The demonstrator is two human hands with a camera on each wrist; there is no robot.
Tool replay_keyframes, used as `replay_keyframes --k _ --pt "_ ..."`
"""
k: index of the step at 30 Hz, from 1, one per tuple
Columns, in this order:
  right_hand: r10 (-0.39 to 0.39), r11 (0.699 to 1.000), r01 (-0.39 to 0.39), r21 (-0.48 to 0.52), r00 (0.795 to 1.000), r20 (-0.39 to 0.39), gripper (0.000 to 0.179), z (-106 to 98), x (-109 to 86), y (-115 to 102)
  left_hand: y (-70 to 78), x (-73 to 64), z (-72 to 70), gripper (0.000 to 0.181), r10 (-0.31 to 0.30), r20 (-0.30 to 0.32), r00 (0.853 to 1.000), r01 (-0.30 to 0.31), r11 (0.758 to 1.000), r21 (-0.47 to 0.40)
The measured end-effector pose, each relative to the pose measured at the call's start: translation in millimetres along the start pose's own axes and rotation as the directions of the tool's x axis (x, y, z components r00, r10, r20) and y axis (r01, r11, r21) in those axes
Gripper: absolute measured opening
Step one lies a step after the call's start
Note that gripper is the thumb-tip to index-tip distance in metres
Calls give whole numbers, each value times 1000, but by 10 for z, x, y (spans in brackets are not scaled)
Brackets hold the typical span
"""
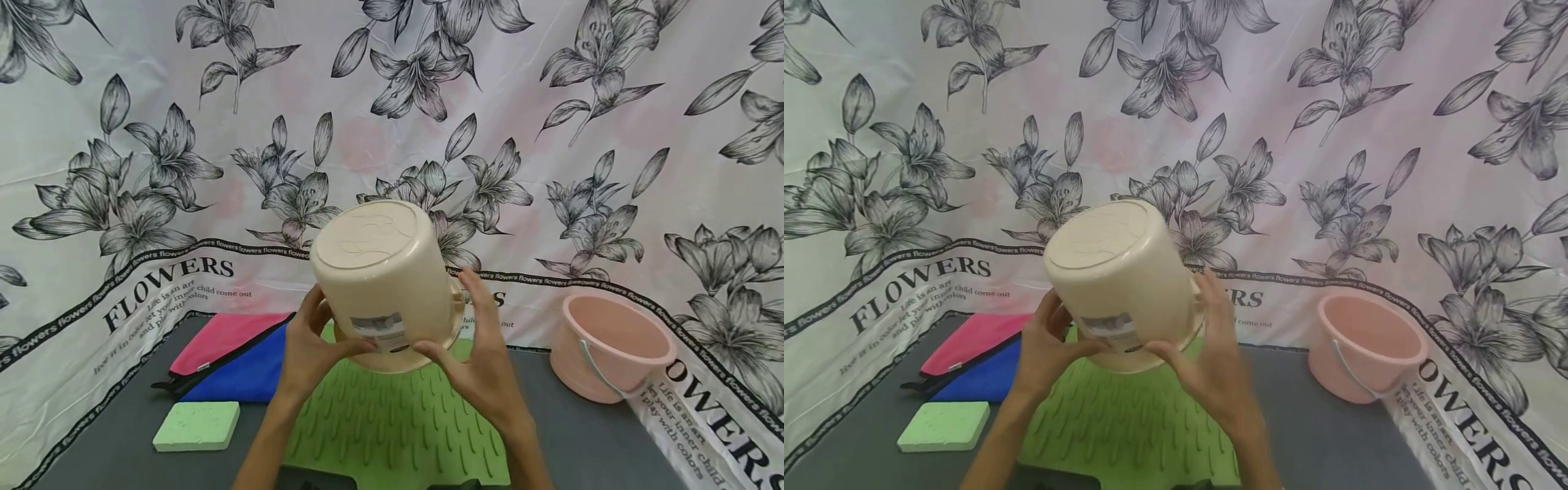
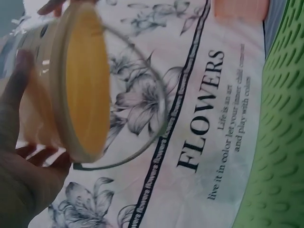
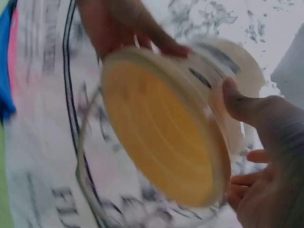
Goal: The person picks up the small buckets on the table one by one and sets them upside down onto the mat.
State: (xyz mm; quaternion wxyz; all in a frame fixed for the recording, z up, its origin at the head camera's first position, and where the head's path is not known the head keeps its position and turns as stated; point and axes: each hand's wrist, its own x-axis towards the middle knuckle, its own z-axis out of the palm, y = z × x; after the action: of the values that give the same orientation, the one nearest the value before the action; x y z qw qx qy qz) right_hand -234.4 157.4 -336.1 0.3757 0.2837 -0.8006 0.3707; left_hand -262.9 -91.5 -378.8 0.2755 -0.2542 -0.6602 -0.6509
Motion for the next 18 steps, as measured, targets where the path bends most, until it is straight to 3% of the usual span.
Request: replay_keyframes --k 3,5,11,18 --pt "37 998 -41 49 996 80 115 76 -14 0 48 11 -80 109 -12 39 999 7 993 115" --pt "36 997 -42 65 996 85 116 120 -20 -4 91 21 -129 111 -32 49 998 23 985 173" --pt "78 982 -98 162 989 122 107 226 -20 29 149 54 -269 115 -67 74 995 44 959 280" --pt "165 936 -226 269 959 231 93 416 -42 122 98 54 -448 110 -163 88 983 114 906 408"
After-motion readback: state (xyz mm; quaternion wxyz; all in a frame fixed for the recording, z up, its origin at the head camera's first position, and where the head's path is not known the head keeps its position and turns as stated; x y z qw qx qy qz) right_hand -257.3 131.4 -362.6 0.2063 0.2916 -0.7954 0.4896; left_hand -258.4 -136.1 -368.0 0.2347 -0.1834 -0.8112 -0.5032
